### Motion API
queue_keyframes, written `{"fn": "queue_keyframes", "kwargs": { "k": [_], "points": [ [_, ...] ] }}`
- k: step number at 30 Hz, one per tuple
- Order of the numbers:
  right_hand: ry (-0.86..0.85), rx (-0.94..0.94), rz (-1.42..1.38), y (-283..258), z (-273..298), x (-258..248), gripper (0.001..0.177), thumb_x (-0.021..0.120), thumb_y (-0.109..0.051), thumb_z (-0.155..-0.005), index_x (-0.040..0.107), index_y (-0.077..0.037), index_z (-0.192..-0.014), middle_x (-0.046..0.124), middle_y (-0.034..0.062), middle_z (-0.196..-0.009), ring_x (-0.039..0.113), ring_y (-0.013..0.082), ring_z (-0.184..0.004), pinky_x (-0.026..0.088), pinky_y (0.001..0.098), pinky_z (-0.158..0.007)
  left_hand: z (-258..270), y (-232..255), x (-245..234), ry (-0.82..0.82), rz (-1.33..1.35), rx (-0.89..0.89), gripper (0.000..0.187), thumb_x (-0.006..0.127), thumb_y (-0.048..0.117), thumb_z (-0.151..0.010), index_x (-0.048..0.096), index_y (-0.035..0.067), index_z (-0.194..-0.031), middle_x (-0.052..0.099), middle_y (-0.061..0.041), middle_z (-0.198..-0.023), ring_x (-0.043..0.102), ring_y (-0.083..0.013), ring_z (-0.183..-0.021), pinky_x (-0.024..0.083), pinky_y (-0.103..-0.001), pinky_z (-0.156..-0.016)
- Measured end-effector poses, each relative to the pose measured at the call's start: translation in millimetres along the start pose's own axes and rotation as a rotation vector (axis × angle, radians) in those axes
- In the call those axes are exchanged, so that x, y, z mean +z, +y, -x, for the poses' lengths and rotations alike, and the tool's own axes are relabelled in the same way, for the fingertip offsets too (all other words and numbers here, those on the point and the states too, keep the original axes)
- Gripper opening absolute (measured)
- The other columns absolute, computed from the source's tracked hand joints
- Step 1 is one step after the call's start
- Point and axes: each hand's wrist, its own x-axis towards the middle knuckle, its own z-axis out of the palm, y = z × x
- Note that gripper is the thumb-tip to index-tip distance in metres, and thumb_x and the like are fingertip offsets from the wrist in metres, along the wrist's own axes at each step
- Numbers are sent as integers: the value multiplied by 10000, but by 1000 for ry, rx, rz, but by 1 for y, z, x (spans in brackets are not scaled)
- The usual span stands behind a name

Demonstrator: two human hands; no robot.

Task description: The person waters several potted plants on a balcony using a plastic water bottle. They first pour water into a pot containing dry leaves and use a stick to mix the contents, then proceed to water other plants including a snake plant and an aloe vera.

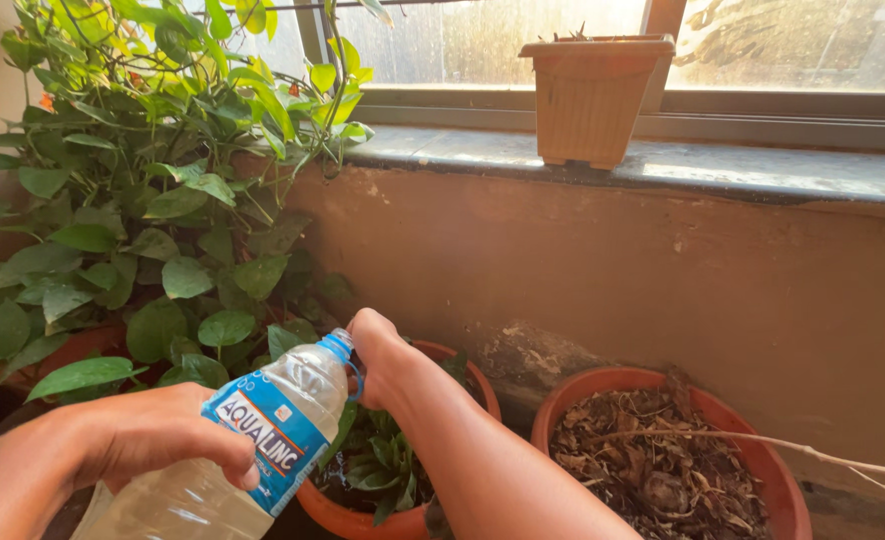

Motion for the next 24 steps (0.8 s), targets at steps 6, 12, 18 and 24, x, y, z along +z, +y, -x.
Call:
{"fn": "queue_keyframes", "kwargs": {
  "k": [6, 12, 18, 24],
  "points": [
    [-4, 80, 37, 9, -6, -2, 215, 395, -197, -873, 466, -113, -687, 515, 85, -602, 431, 211, -409, 328, 328, -349, 5, 4, -2, -4, -121, -32, 659, 787, 401, -533, 720, 242, -1168, 699, -94, -1199, 693, -290, -1087, 538, -528, -853],
    [-33, 114, -73, 15, -11, -6, 234, 387, -209, -861, 450, -159, -641, 473, 29, -545, 316, 161, -374, 240, 296, -344, 3, 5, -2, -10, -118, 0, 647, 795, 385, -531, 721, 237, -1157, 708, -103, -1183, 687, -295, -1076, 541, -539, -861],
    [-195, 163, -212, 16, -28, -16, 275, 375, -176, -851, 388, -181, -577, 376, -2, -500, 253, 152, -366, 202, 293, -335, 9, 15, -2, 39, -112, -36, 610, 801, 367, -560, 728, 253, -1155, 719, -50, -1172, 658, -265, -1089, 554, -536, -873],
    [-240, 227, -193, 21, -28, -16, 286, 394, -184, -883, 399, -169, -598, 383, 4, -506, 278, 122, -375, 206, 258, -334, 1, 6, -7, 22, -102, -8, 592, 801, 325, -553, 749, 200, -1130, 781, -98, -1048, 724, -258, -963, 565, -471, -775]
  ]
}}
